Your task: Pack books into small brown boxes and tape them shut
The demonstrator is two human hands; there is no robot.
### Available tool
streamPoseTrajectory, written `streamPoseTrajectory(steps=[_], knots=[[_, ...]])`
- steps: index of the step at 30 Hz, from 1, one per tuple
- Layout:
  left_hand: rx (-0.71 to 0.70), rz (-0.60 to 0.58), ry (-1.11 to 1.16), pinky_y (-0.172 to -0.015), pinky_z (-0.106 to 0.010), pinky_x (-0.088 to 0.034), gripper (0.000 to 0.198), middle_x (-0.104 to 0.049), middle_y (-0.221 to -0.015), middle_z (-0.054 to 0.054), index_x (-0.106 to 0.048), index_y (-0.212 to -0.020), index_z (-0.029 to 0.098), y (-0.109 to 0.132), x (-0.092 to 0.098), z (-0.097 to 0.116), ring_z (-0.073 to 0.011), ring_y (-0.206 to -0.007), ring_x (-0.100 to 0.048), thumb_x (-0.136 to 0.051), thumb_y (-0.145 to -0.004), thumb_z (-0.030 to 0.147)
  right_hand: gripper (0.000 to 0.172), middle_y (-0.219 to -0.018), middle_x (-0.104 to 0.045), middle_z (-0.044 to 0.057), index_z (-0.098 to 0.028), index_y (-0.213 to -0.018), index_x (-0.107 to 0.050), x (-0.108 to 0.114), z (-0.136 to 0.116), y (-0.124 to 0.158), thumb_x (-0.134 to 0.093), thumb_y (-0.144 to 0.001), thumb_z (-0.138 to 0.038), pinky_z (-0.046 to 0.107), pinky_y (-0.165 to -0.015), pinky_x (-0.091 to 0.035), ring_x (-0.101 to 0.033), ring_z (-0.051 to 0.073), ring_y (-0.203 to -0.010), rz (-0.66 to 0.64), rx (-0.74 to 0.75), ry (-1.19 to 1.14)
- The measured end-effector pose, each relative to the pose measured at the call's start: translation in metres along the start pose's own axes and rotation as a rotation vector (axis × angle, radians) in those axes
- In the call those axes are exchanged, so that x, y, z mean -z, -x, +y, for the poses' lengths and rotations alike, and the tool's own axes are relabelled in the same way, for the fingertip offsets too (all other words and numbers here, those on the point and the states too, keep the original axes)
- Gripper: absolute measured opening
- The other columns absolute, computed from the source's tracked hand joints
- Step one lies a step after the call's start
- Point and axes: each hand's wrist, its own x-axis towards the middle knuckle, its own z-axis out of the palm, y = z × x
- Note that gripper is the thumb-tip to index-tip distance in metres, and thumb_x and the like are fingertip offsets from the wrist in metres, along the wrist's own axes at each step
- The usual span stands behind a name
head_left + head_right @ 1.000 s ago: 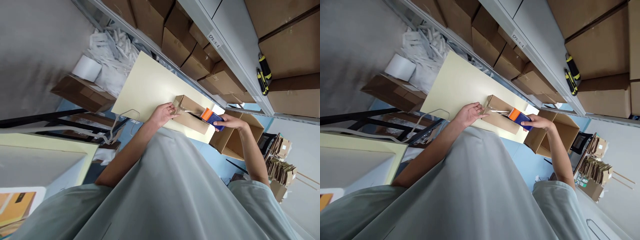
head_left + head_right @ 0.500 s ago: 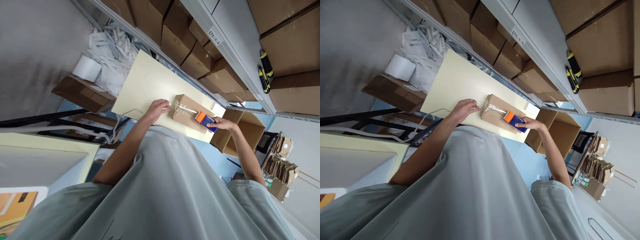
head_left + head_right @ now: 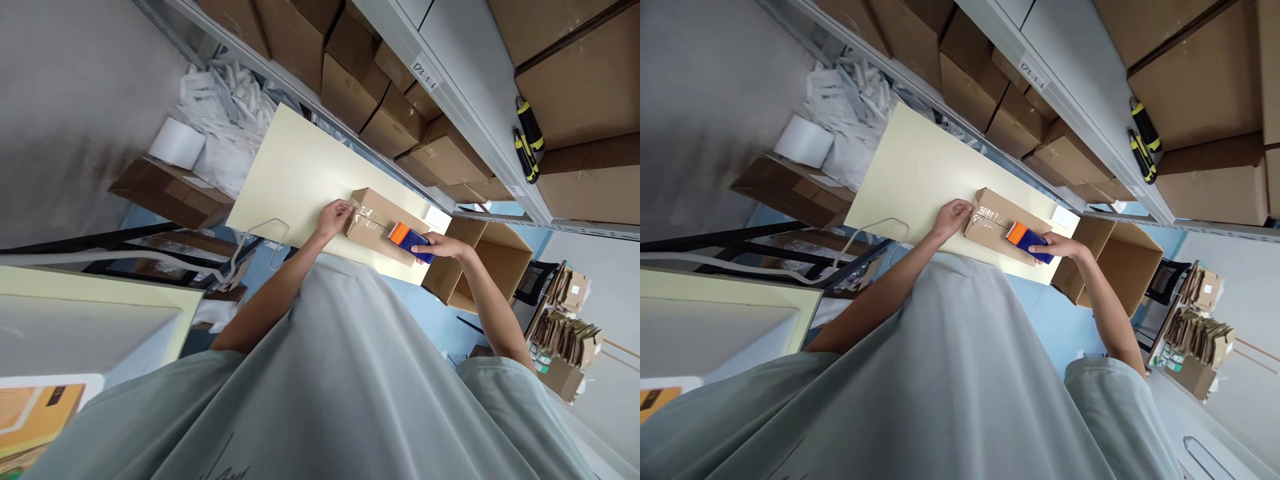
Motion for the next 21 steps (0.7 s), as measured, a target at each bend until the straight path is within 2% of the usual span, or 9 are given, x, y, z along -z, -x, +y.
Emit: streamPoseTrajectory(steps=[2,4,6,8,10,13,17,21], knots=[[-0.032,0.103,-0.146,-0.087,-0.032,-0.060,0.047,-0.078,-0.118,-0.012,-0.075,-0.128,0.018,0.006,0.004,0.005,-0.0179,-0.084,-0.073,-0.083,-0.089,0.043,0.061,-0.080,-0.074,0.004,-0.017,-0.084,-0.072,-0.001,0.001,0.000,-0.076,-0.088,-0.078,0.031,-0.077,-0.057,-0.068,0.016,-0.075,0.008,-0.003,-0.002],[-0.107,0.163,-0.245,-0.088,-0.032,-0.059,0.039,-0.079,-0.120,-0.011,-0.078,-0.127,0.018,0.017,0.007,0.014,-0.0183,-0.084,-0.074,-0.077,-0.095,0.039,0.062,-0.080,-0.075,0.004,-0.017,-0.085,-0.071,-0.002,0.000,0.001,-0.077,-0.087,-0.079,0.031,-0.077,-0.058,-0.069,0.017,-0.076,0.014,-0.008,-0.002],[-0.225,0.147,-0.296,-0.092,-0.031,-0.058,0.029,-0.081,-0.117,-0.010,-0.082,-0.117,0.018,0.032,0.006,0.028,-0.0204,-0.090,-0.076,-0.066,-0.103,0.039,0.063,-0.080,-0.075,0.004,-0.018,-0.085,-0.071,-0.003,0.000,0.002,-0.077,-0.085,-0.080,0.031,-0.078,-0.059,-0.071,0.018,-0.077,0.018,-0.010,-0.004],[-0.307,0.099,-0.359,-0.095,-0.031,-0.056,0.030,-0.082,-0.119,-0.011,-0.083,-0.115,0.019,0.047,-0.002,0.043,-0.0231,-0.100,-0.078,-0.063,-0.106,0.040,0.063,-0.080,-0.076,0.004,-0.018,-0.085,-0.072,-0.004,0.001,0.001,-0.077,-0.085,-0.081,0.031,-0.077,-0.059,-0.072,0.018,-0.078,0.018,-0.002,-0.004],[-0.295,0.069,-0.466,-0.094,-0.032,-0.055,0.031,-0.082,-0.120,-0.013,-0.081,-0.122,0.020,0.058,-0.013,0.055,-0.0268,-0.106,-0.078,-0.068,-0.104,0.042,0.064,-0.080,-0.077,0.004,-0.018,-0.085,-0.072,-0.004,0.004,0.000,-0.077,-0.085,-0.081,0.031,-0.077,-0.059,-0.073,0.019,-0.078,0.023,0.008,-0.002],[-0.186,0.075,-0.615,-0.090,-0.035,-0.053,0.039,-0.084,-0.112,-0.015,-0.078,-0.134,0.022,0.064,-0.027,0.064,-0.0320,-0.105,-0.079,-0.070,-0.103,0.045,0.066,-0.081,-0.078,0.005,-0.017,-0.087,-0.073,-0.005,0.009,-0.004,-0.079,-0.081,-0.083,0.031,-0.076,-0.059,-0.074,0.019,-0.076,0.040,0.010,-0.004],[-0.110,0.124,-0.642,-0.089,-0.036,-0.051,0.047,-0.085,-0.110,-0.018,-0.074,-0.145,0.023,0.061,-0.034,0.058,-0.0339,-0.102,-0.079,-0.065,-0.107,0.047,0.069,-0.078,-0.078,0.005,-0.017,-0.085,-0.073,-0.007,0.012,-0.007,-0.080,-0.078,-0.085,0.032,-0.074,-0.060,-0.073,0.019,-0.071,0.043,0.038,-0.008],[-0.128,0.175,-0.565,-0.094,-0.036,-0.053,0.049,-0.084,-0.115,-0.017,-0.073,-0.148,0.021,0.060,-0.035,0.049,-0.0332,-0.106,-0.079,-0.065,-0.107,0.046,0.071,-0.080,-0.080,0.007,-0.016,-0.082,-0.074,-0.007,0.014,-0.005,-0.075,-0.081,-0.088,0.031,-0.076,-0.058,-0.073,0.018,-0.074,0.016,0.090,0.035]])
